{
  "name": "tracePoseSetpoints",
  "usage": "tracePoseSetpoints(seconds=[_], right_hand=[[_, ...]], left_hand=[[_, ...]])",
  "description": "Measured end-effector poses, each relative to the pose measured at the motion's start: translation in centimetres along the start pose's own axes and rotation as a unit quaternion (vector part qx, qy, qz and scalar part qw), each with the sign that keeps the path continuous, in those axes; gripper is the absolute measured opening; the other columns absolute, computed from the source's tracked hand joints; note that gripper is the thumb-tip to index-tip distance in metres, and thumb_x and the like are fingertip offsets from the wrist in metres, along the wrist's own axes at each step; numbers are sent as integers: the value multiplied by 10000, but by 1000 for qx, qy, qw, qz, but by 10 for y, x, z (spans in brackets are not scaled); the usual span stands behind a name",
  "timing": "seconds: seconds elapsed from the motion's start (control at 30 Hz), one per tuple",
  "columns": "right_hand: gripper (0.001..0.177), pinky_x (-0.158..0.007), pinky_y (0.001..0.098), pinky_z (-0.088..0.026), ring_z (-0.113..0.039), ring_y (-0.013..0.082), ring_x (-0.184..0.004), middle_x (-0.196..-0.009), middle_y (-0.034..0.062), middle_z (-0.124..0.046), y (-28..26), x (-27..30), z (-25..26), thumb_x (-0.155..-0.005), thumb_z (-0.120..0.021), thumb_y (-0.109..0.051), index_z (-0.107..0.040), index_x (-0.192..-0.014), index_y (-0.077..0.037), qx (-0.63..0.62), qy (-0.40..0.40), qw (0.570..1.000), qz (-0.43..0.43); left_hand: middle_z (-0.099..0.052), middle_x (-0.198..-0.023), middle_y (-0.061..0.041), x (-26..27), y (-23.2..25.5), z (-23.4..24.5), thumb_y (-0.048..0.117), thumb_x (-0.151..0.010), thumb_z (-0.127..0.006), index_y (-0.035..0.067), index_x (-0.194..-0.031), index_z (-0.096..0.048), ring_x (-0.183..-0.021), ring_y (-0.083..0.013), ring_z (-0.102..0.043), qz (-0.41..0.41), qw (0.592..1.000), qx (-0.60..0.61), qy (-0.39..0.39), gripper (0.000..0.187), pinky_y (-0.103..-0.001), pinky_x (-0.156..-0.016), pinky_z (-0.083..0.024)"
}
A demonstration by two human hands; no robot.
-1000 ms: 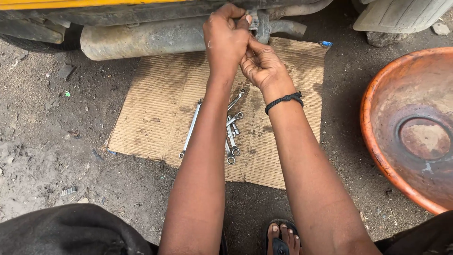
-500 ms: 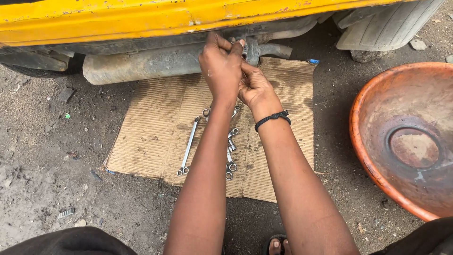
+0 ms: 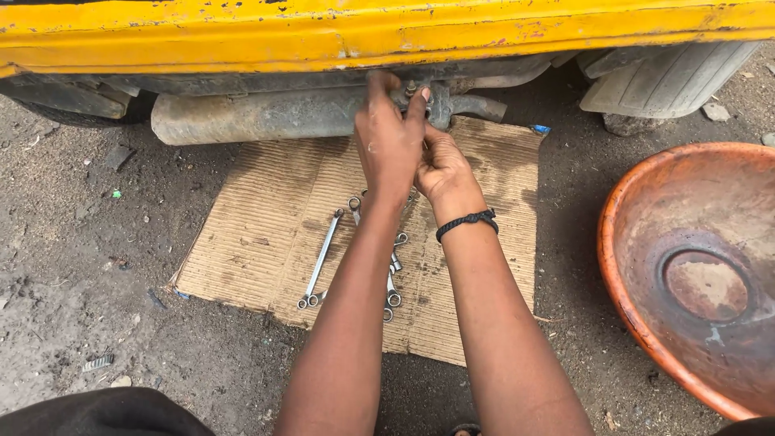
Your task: Repairing and maintaining mechanical components of a vehicle engine and bumper area using wrenches.
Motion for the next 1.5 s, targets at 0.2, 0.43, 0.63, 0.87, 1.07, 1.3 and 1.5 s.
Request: tracePoseSetpoints(seconds=[0.2, 0.43, 0.63, 0.87, 1.07, 1.3, 1.5], right_hand=[[287, -890, 332, -648, -732, 223, -997, -1157, 174, -704, -1, -21, 22, -937, -683, -20, -652, -1215, 46, -15, -38, 999, 16], [308, -849, 321, -636, -739, 221, -970, -1132, 172, -712, 0, -5, 10, -953, -685, -56, -654, -1249, 21, 23, -25, 999, -3], [302, -869, 295, -637, -753, 208, -980, -1115, 141, -738, 1, 5, 19, -924, -643, -17, -653, -1226, -22, -10, -5, 1000, 4], [198, -887, 283, -637, -740, 182, -984, -1111, 124, -727, 8, -23, 58, -978, -614, 24, -634, -1175, 22, -106, -4, 994, -7], [212, -872, 295, -630, -739, 212, -978, -1101, 162, -717, 11, -10, 36, -963, -624, -1, -627, -1170, 40, -56, 17, 998, -19], [219, -894, 349, -627, -720, 230, -1023, -1124, 163, -717, 10, -19, 49, -950, -631, -35, -631, -1163, 17, -34, 42, 998, -17], [257, -867, 330, -629, -734, 210, -992, -1111, 142, -730, 6, -12, 42, -927, -624, -29, -658, -1179, 12, -8, 41, 999, -5]], left_hand=[[-709, -825, -120, -2, -38, -21, 105, -921, -685, 23, -1010, -713, -708, -204, -696, -149, 984, 74, 63, 125, -376, -641, -547], [-575, -564, -94, -2, -10, -6, 200, -841, -806, -10, -863, -656, -480, -217, -533, 13, 999, 28, 22, 259, -397, -496, -440], [-569, -544, -93, -2, -19, -4, 182, -891, -743, 28, -1017, -706, -460, -167, -524, 0, 999, 44, -18, 202, -384, -484, -420], [-623, -548, -70, -7, -17, -10, 160, -830, -798, -36, -918, -738, -474, -117, -586, 67, 993, 95, -23, 223, -340, -481, -463], [-603, -549, -72, -6, -24, -7, 124, -849, -749, -35, -982, -744, -471, -125, -533, 56, 994, 98, -13, 208, -337, -485, -442], [-603, -546, -105, -6, -3, -11, 148, -833, -777, -34, -938, -727, -472, -159, -533, 87, 996, 22, -9, 216, -376, -510, -437], [-631, -601, -138, -7, -5, -7, 89, -844, -732, 0, -1007, -748, -505, -240, -594, 56, 998, 9, -35, 187, -422, -531, -460]])
Point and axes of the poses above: each hand's wrist, its own x-axis away from the middle knuckle, its own z-axis out of the back of the hand, y = z × x, the point moved 3 cm from there along -x, towards the middle knuckle
